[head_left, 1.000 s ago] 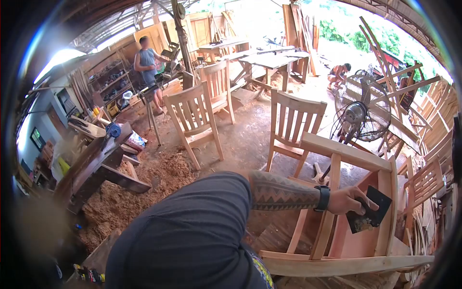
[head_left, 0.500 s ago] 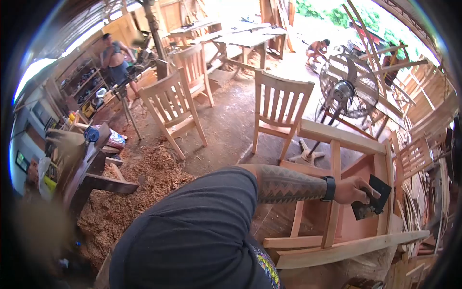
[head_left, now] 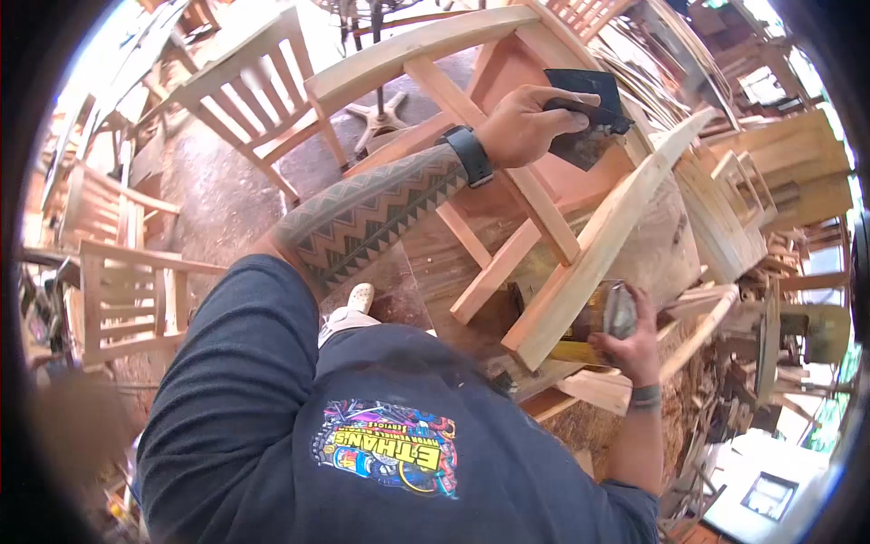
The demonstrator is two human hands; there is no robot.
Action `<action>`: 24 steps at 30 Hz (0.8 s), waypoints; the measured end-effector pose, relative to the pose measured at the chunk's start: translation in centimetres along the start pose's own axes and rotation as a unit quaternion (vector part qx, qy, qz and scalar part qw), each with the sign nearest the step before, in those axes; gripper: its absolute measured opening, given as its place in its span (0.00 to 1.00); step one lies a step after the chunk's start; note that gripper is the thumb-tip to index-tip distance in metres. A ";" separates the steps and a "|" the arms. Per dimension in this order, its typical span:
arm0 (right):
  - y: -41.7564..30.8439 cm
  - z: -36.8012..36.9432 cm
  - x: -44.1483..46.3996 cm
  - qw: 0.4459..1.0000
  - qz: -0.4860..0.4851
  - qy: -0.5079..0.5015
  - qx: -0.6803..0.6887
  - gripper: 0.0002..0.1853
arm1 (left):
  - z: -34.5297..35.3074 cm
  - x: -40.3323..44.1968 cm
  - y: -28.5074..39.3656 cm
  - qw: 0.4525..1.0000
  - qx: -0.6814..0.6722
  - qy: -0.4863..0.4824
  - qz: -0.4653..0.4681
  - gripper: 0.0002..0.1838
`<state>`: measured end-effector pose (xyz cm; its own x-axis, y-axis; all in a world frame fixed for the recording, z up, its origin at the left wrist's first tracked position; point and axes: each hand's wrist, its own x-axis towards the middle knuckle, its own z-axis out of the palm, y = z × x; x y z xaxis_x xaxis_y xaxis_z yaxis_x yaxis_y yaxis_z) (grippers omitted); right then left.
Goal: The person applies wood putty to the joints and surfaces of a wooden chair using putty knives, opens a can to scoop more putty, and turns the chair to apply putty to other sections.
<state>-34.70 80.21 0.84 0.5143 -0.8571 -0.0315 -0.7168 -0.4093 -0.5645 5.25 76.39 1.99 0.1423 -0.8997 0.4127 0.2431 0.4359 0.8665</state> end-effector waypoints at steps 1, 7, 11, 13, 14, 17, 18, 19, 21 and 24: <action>-0.2 1.7 -1.0 0.999 0.022 -0.002 0.032 0.54 | -0.1 0.2 -0.2 1.000 0.002 -0.003 0.005 0.20; -6.9 9.4 -6.1 0.991 0.089 -0.050 -0.088 0.57 | -0.4 0.4 -0.5 0.997 -0.055 -0.042 0.022 0.20; -9.2 13.4 -8.3 0.984 0.142 -0.058 -0.093 0.58 | -0.5 0.5 -0.5 0.995 -0.083 -0.058 0.021 0.20; -7.9 15.1 -9.3 0.978 0.188 -0.032 -0.088 0.56 | -0.4 0.4 -0.4 0.995 -0.081 -0.059 0.023 0.20; -7.8 15.2 -9.5 0.974 0.217 -0.018 -0.062 0.56 | -0.5 0.5 -0.3 0.995 -0.079 -0.061 0.020 0.20; -8.5 15.6 -10.4 0.971 0.225 -0.015 -0.080 0.55 | -0.3 0.3 -0.5 0.993 -0.089 -0.076 0.008 0.20; -9.3 15.5 -10.7 0.970 0.225 -0.021 -0.092 0.55 | -0.3 0.4 -0.8 0.992 -0.100 -0.083 0.008 0.20; -10.1 15.5 -11.0 0.969 0.224 -0.029 -0.104 0.54 | -0.3 0.5 -1.0 0.990 -0.110 -0.088 0.009 0.20; -11.0 16.3 -11.8 0.958 0.250 0.012 -0.137 0.55 | -0.3 0.4 -0.6 0.992 -0.084 -0.091 0.020 0.21; -11.8 18.0 -12.0 0.948 0.276 0.056 -0.145 0.56 | -0.4 0.2 -0.3 0.992 -0.075 -0.097 0.017 0.21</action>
<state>-23.91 100.93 -6.97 -0.0194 -0.9869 -0.1601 -0.9702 0.0573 -0.2356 5.58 76.12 1.72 -0.0315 -0.8653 0.5003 0.3833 0.4518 0.8055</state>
